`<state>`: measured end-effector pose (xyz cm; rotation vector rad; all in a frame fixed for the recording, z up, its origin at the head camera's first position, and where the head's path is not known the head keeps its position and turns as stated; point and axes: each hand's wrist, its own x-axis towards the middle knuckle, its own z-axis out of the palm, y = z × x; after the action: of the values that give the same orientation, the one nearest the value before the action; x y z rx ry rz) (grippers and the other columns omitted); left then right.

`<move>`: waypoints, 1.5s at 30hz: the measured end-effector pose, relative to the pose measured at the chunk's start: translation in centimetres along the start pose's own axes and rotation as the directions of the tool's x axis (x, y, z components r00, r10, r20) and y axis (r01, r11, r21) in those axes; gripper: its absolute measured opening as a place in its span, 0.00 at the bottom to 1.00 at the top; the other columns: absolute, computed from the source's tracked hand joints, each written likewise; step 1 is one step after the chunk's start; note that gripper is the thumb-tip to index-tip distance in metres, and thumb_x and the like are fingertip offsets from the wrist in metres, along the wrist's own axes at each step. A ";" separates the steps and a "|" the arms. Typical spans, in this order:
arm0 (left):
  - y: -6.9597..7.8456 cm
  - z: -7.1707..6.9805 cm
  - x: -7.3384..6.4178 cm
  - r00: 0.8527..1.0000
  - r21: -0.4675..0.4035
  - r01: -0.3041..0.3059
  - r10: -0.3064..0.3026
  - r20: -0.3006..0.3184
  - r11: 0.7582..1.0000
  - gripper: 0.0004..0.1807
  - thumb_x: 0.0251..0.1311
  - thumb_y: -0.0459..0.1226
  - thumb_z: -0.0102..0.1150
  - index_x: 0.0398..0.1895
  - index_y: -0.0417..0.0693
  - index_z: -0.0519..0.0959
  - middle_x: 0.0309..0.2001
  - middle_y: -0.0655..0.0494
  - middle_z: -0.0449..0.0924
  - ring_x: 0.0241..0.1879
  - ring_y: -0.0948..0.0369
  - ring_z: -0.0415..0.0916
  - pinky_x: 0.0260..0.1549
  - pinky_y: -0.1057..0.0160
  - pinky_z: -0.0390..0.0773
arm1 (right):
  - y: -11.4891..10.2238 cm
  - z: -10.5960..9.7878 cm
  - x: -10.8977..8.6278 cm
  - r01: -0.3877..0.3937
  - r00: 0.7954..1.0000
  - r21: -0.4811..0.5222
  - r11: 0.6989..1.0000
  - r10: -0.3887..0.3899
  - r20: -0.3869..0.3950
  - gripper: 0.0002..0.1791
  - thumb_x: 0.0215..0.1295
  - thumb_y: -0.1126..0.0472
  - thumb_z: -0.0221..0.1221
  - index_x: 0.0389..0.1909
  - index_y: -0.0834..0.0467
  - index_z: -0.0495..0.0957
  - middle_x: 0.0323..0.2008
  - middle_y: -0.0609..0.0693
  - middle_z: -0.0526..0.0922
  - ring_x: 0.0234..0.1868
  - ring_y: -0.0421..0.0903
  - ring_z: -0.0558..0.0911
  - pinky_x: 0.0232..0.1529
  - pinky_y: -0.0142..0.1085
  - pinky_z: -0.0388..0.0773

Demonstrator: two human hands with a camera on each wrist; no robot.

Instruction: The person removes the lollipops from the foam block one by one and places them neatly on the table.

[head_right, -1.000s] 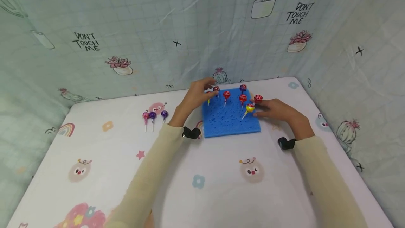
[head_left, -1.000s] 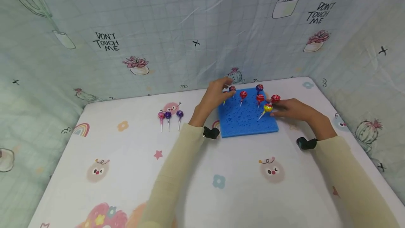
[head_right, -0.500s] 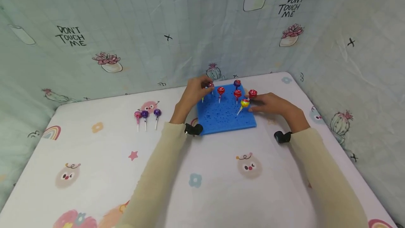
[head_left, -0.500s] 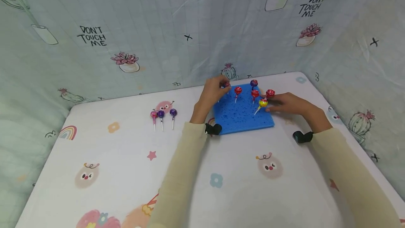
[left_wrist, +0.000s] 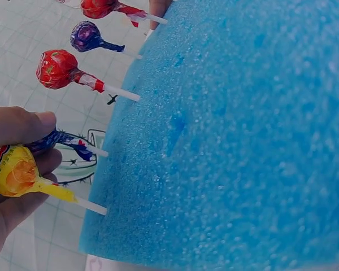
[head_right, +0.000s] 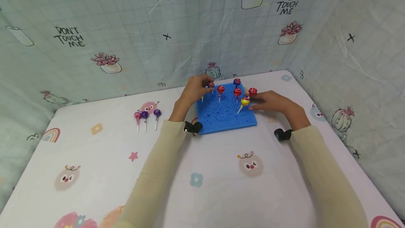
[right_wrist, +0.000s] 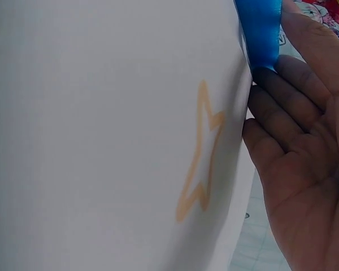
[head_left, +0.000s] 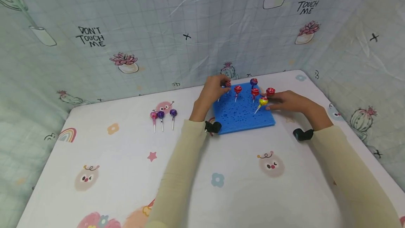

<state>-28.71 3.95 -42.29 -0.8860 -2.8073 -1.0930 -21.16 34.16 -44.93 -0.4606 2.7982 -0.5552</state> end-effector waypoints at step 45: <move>0.3 -3.8 -3.5 0.958 -0.086 -0.180 0.154 -0.244 0.980 0.17 0.69 0.33 0.62 0.59 0.37 0.80 0.54 0.45 0.83 0.50 0.55 0.84 0.55 0.65 0.81 | 0.4 -0.1 0.4 -0.003 1.000 -0.024 1.000 0.004 0.005 0.39 0.67 0.45 0.66 0.67 0.70 0.71 0.65 0.70 0.74 0.68 0.71 0.69 0.65 0.64 0.69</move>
<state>-26.32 -0.04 -39.89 -0.9140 -2.4545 -1.2425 -21.62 34.41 -45.11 -0.4614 2.8029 -0.5190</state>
